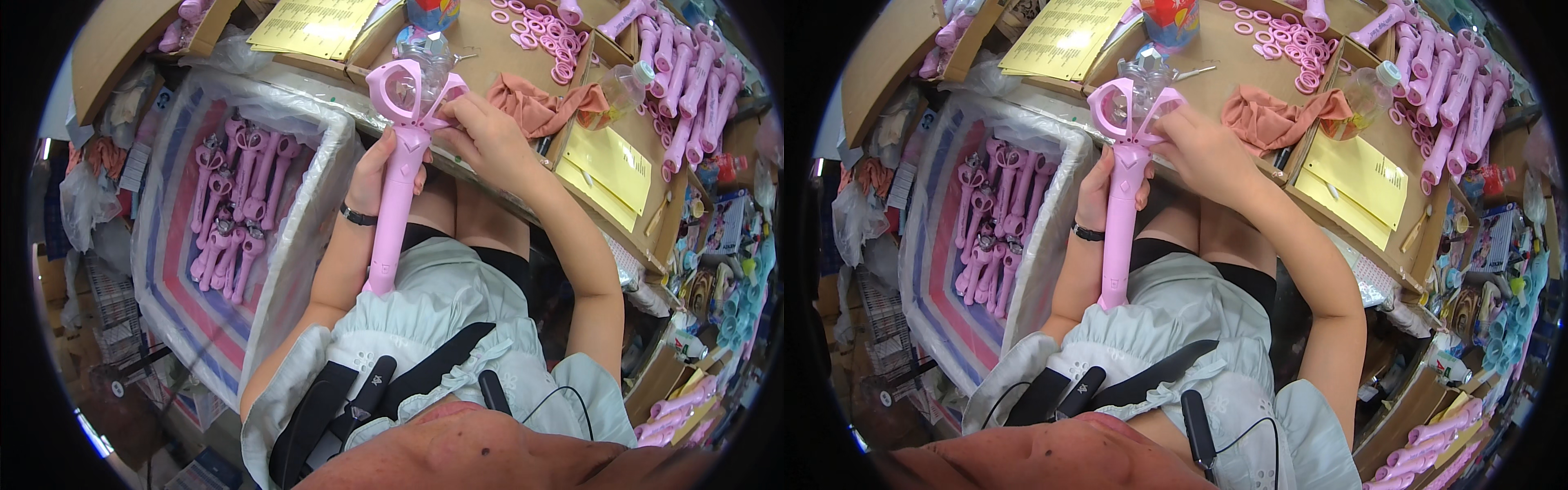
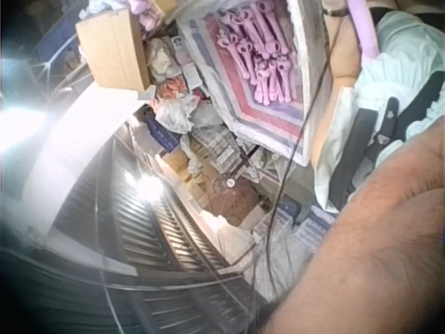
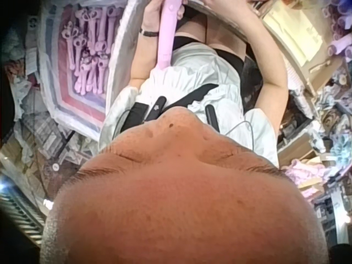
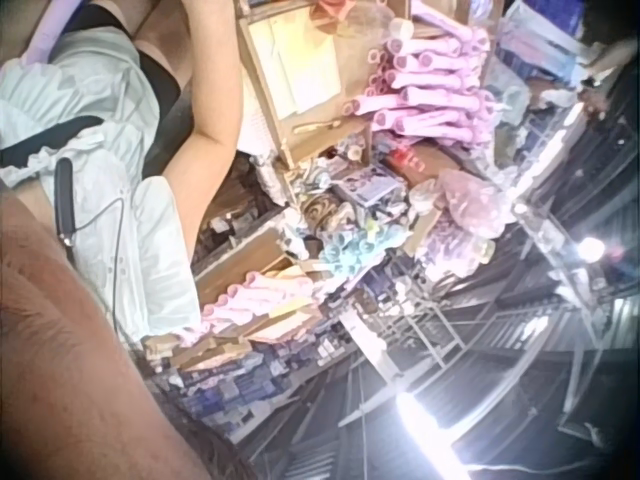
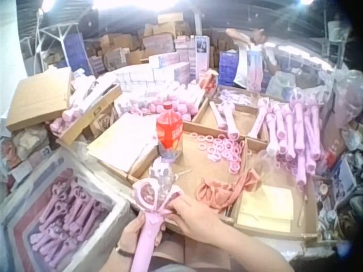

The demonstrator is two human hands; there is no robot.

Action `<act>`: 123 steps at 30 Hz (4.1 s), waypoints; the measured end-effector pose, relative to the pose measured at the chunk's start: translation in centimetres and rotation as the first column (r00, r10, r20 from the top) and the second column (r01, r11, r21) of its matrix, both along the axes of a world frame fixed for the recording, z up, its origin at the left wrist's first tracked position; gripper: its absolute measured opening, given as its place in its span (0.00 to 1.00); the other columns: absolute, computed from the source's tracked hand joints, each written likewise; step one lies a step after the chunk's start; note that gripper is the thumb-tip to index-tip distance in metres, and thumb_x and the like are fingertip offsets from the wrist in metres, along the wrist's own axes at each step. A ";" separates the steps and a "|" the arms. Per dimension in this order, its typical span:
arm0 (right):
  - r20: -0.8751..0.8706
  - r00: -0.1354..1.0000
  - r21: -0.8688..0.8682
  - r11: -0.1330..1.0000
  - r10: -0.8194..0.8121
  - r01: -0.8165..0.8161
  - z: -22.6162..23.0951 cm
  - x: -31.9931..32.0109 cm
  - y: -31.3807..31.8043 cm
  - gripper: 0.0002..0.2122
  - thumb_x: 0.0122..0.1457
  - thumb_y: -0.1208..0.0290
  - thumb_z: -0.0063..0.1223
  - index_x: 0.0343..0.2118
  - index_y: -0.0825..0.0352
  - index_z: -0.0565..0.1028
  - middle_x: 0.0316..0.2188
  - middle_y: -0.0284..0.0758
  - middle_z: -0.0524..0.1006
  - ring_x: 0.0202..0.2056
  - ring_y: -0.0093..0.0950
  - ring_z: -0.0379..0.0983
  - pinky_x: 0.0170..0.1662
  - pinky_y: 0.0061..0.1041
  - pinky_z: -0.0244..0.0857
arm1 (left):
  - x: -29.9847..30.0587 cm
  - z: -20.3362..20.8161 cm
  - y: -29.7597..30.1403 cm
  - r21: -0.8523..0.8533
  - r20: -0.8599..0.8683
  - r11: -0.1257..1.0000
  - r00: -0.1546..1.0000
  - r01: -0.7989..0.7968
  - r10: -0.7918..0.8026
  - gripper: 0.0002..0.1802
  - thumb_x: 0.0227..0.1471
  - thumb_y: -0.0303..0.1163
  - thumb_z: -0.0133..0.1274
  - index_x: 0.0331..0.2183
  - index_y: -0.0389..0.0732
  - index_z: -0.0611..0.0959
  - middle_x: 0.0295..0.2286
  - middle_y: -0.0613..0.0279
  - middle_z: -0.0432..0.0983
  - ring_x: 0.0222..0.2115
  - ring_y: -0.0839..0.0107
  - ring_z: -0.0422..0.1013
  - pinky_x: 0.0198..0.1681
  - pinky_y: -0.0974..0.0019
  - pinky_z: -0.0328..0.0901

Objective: The person assembles pink light sticks by attaching a clear plastic top to the handle, wiping the surface with a cloth, and using a small brush to clean crevices. They handle multiple light sticks one at a time, placing finished units into a plastic-lined bin.

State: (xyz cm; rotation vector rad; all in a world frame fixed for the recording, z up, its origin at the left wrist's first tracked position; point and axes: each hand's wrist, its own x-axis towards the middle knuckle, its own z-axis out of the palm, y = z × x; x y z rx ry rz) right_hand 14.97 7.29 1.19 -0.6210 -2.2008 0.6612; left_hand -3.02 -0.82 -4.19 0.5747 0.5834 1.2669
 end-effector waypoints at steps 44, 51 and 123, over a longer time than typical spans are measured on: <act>-0.058 0.995 -0.033 0.996 -0.082 0.080 0.8 -0.1 -1.6 0.09 0.49 0.68 0.58 0.30 0.66 0.71 0.28 0.37 0.71 0.31 0.38 0.71 0.31 0.33 0.65 | 0.6 1.3 -0.8 0.065 -0.004 0.997 0.999 -0.034 0.034 0.25 0.58 0.50 0.40 0.41 0.35 0.70 0.28 0.52 0.71 0.18 0.69 0.71 0.18 0.72 0.67; -0.021 0.998 0.089 0.994 -0.059 0.061 1.3 0.4 -1.8 0.10 0.49 0.69 0.58 0.30 0.67 0.71 0.27 0.37 0.71 0.31 0.38 0.71 0.31 0.33 0.65 | 0.6 1.3 -1.0 0.090 -0.004 0.996 1.000 -0.011 0.011 0.26 0.57 0.51 0.42 0.40 0.35 0.70 0.27 0.53 0.72 0.17 0.71 0.70 0.17 0.73 0.66; -0.112 0.991 -0.066 0.995 0.070 -0.078 -0.9 0.8 0.1 0.08 0.52 0.68 0.55 0.30 0.67 0.72 0.28 0.38 0.72 0.33 0.38 0.69 0.36 0.33 0.63 | 0.9 1.2 -1.1 0.006 -0.034 0.997 0.997 -0.075 0.075 0.26 0.60 0.50 0.36 0.40 0.33 0.71 0.28 0.52 0.70 0.18 0.68 0.69 0.18 0.70 0.64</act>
